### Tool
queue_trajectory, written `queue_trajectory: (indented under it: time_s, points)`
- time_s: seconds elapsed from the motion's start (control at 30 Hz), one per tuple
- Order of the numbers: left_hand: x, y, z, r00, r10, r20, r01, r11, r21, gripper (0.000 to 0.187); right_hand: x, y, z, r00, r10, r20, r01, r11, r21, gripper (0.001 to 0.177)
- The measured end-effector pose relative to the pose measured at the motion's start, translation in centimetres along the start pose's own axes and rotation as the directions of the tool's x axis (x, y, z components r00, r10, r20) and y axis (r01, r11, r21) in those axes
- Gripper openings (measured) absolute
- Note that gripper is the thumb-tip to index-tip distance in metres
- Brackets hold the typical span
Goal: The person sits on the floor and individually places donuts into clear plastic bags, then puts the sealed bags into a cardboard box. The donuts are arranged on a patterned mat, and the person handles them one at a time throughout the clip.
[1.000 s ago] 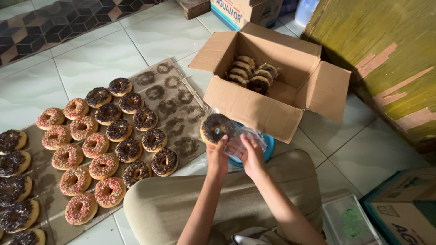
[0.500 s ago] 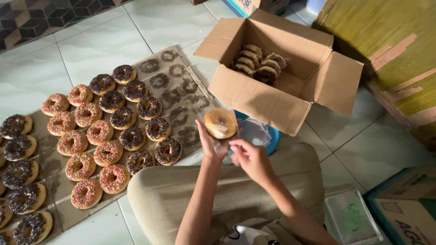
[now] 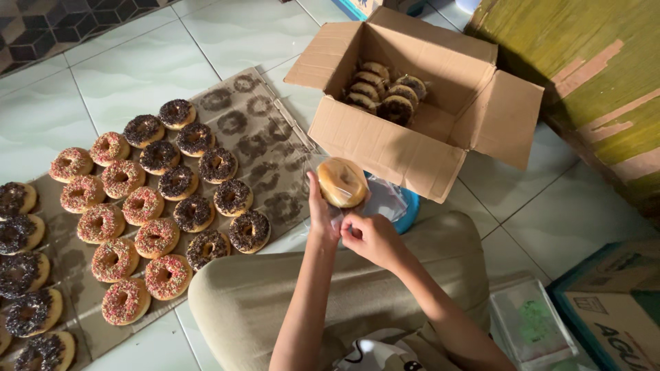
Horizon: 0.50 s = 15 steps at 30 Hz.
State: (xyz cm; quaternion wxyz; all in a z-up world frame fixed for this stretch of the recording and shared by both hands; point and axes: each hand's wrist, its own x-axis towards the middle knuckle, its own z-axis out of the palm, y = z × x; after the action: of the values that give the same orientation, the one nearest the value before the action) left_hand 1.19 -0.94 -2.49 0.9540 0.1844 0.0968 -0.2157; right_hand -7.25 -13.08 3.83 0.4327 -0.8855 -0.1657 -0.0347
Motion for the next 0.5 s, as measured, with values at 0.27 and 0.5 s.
queue_trajectory:
  time_s: [0.27, 0.5]
  points:
    - [-0.9, 3.6, -0.2, 0.996, 0.066, -0.063, -0.064, 0.997, 0.034, 0.099, -4.2, -5.0, -6.4, 0.790, -0.265, 0.553, -0.008, 0.897, 0.442, 0.008]
    - [-2.9, 6.5, -0.9, 0.991, 0.113, 0.068, -0.086, 0.947, -0.310, 0.103, -0.1, 0.2, 0.2, 0.960, 0.000, 0.280, -0.090, 0.947, 0.309, 0.020]
